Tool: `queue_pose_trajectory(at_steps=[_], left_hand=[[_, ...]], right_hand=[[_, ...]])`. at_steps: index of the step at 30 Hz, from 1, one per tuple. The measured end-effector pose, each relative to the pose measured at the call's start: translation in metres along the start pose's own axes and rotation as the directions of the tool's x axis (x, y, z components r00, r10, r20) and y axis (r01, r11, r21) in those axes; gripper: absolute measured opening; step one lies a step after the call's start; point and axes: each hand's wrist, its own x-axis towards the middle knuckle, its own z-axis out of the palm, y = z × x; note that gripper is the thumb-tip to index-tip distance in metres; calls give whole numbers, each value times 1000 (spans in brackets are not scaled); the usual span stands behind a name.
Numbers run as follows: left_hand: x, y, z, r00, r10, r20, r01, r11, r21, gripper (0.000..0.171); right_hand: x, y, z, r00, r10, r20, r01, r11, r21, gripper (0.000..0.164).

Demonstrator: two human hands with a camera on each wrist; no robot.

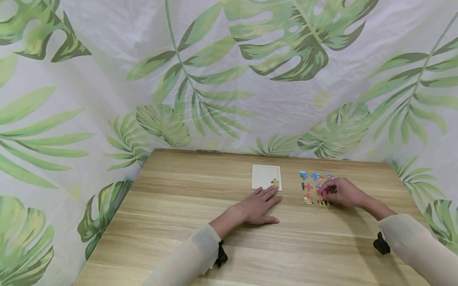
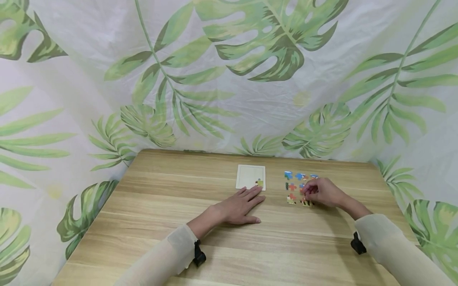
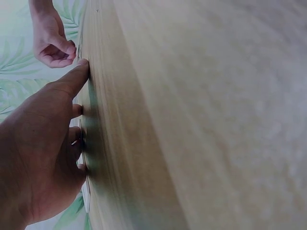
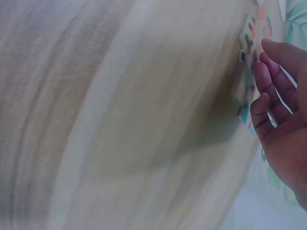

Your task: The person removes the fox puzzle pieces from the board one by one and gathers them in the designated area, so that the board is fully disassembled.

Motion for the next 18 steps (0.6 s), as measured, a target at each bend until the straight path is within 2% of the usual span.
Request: queue_pose_trajectory(at_steps=[10,18], left_hand=[[2,-2,3,1000,0,-1,0,1000,-13,83],[2,-1,3,1000,-4,8,4,1000,-4,83]], right_hand=[[17,-11,-4,998,-47,-37,46,998,-45,10],[39,-24,0,999,-30,10,30,1000,1,9]])
